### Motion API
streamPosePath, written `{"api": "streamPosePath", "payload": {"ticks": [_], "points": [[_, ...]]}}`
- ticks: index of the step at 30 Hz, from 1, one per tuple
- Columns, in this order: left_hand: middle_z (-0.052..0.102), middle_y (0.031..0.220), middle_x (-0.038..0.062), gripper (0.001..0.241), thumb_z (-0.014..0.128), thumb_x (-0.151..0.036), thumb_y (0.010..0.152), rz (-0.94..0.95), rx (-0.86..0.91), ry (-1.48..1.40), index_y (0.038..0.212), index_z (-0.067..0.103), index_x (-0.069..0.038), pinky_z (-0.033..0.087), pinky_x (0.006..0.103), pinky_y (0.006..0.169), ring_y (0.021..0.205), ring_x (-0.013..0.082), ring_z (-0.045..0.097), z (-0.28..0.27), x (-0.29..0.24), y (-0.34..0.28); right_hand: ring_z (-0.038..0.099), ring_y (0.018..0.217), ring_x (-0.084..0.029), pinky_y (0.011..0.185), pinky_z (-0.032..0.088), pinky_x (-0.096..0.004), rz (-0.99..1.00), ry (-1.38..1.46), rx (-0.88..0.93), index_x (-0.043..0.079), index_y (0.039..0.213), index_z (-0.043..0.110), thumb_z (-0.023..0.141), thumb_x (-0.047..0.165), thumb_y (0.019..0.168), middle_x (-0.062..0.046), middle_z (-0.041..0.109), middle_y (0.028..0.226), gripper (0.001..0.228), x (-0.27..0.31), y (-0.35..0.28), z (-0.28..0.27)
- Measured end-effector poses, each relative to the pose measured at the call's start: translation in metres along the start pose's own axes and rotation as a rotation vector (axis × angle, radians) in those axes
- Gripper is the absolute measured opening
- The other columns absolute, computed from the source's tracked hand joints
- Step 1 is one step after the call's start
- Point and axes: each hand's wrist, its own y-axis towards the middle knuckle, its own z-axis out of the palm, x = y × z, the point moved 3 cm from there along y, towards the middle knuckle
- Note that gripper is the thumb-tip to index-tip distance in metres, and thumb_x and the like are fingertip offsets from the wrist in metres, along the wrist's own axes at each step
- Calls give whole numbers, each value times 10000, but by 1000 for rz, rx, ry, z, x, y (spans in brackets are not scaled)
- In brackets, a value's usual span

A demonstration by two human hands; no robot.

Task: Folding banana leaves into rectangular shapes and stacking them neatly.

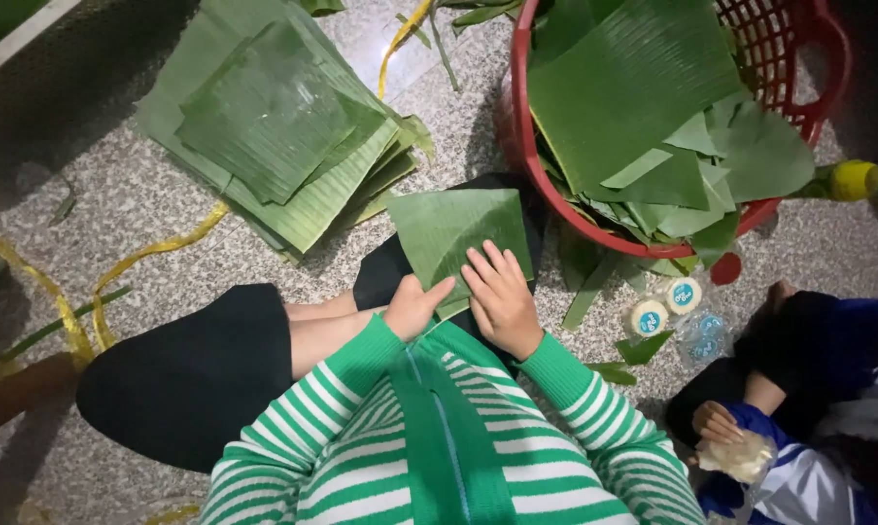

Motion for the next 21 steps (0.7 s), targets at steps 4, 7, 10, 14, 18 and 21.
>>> {"api": "streamPosePath", "payload": {"ticks": [4, 7, 10, 14, 18, 21], "points": [[774, 1086, 153, 286, 781, -200, 956, -10, -20, 16, 1154, 762, 6, 589, 439, 887, 931, 196, 712, -4, 5, 2, 411, 1477, -440, 1253, 199, -520, 11, 90, 46, 6, 1386, 611, 573, 61, 957, -202, 514, 1552, 435, -24, -12, -15], [763, 1099, 193, 325, 860, -153, 883, -4, -110, 52, 1136, 756, 24, 567, 474, 902, 972, 246, 716, -9, 4, 4, 392, 1456, -484, 1219, 277, -563, 124, 72, -84, -30, 1440, 562, 580, 74, 960, -282, 468, 1535, 491, -47, -35, -19], [765, 1107, 195, 429, 917, -189, 826, -39, -147, 57, 1152, 751, 35, 555, 464, 909, 997, 266, 717, -9, 0, 2, 652, 894, -267, 803, 551, -435, 897, 429, -157, -8, 1359, 561, 782, 97, 925, -167, 682, 1052, 499, -84, -72, -12], [751, 1136, 223, 472, 925, -161, 806, -52, -155, 51, 1180, 734, 54, 555, 488, 922, 1038, 297, 711, -10, 1, 0, 678, 569, -195, 501, 582, -305, 1097, 950, -117, -57, 1065, 716, 786, 5, 884, -150, 700, 755, 204, -93, -77, -14], [749, 1147, 220, 482, 929, -168, 788, -100, -118, 82, 1175, 740, 48, 553, 482, 931, 1037, 279, 713, -10, 4, 5, 690, 490, -236, 516, 577, -326, 1112, 1009, -67, -46, 934, 716, 672, 42, 994, -233, 683, 607, 115, -89, -68, -25], [739, 1181, 219, 502, 936, -198, 795, -187, -111, 99, 1191, 735, 36, 556, 485, 931, 1088, 307, 705, -13, 23, 3, 635, 405, -160, 363, 496, -247, 1128, 829, -15, 18, 763, 705, 725, 96, 974, -175, 682, 568, 226, -101, -90, -10]]}}
